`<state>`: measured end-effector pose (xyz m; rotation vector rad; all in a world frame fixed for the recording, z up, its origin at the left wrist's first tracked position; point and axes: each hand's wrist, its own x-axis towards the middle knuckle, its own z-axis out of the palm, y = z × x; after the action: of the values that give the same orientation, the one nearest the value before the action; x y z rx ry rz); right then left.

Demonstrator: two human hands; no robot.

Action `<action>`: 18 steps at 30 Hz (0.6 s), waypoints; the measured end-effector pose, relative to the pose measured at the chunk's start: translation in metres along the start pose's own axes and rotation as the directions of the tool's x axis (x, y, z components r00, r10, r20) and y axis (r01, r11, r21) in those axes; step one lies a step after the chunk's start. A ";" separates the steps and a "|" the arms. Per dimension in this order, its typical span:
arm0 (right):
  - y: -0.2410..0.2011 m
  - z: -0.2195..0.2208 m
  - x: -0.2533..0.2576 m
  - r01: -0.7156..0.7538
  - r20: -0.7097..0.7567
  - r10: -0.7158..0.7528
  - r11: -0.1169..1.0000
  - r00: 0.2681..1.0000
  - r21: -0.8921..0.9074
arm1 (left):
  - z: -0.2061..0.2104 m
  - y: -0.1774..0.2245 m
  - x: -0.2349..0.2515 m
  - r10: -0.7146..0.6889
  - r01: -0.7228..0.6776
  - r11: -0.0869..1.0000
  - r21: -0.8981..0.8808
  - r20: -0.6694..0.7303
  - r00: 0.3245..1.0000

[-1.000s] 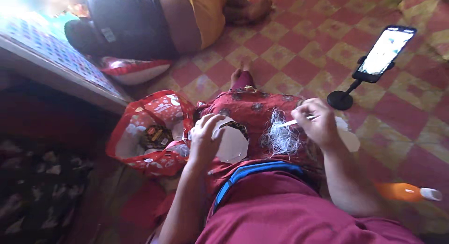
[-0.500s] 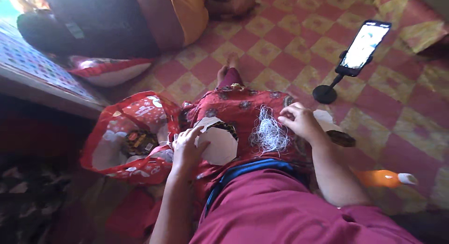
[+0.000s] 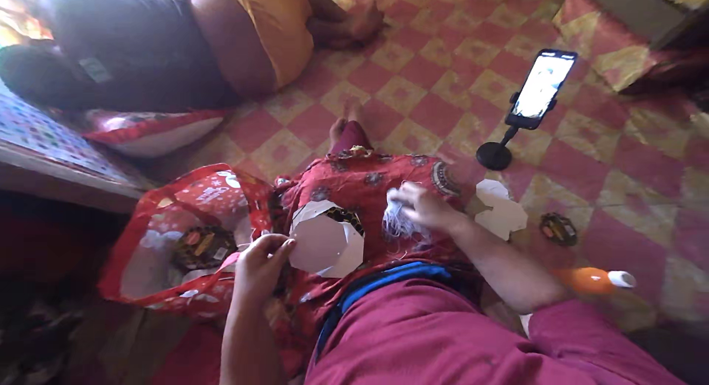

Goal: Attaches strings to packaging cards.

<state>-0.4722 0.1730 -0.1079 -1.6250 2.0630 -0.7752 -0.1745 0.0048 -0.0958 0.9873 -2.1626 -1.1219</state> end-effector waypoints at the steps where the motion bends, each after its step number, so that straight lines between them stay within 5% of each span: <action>1: -0.001 -0.003 0.003 0.085 -0.225 -0.066 0.994 0.972 0.074 | 0.002 -0.001 0.000 0.010 -0.010 1.000 -0.027 -0.003 1.000; 3: -0.005 -0.015 0.012 0.234 -0.545 -0.114 0.960 0.830 0.157 | 0.005 -0.002 0.000 0.030 -0.031 0.996 -0.084 -0.010 0.999; 5: -0.001 -0.027 0.018 0.262 -0.641 -0.073 0.943 0.764 0.205 | 0.006 -0.002 0.000 0.031 -0.033 0.991 -0.128 -0.016 0.999; 10: 0.035 -0.036 -0.005 -0.135 -0.341 0.212 0.962 0.916 0.235 | 0.002 0.001 -0.004 -0.003 -0.001 0.982 -0.189 -0.023 1.000; 13: 0.048 -0.036 -0.023 -0.378 -0.203 0.403 0.913 0.892 0.151 | 0.000 0.001 -0.006 -0.036 0.029 0.969 -0.244 -0.023 0.999; 18: 0.043 -0.037 -0.029 -0.319 -0.375 0.310 0.947 0.874 0.041 | -0.001 -0.002 -0.005 -0.063 0.052 0.948 -0.315 -0.026 0.998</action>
<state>-0.5206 0.2145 -0.1078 -1.1642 2.5272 -1.0084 -0.1698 0.0075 -0.0975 0.9211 -1.8600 -1.4128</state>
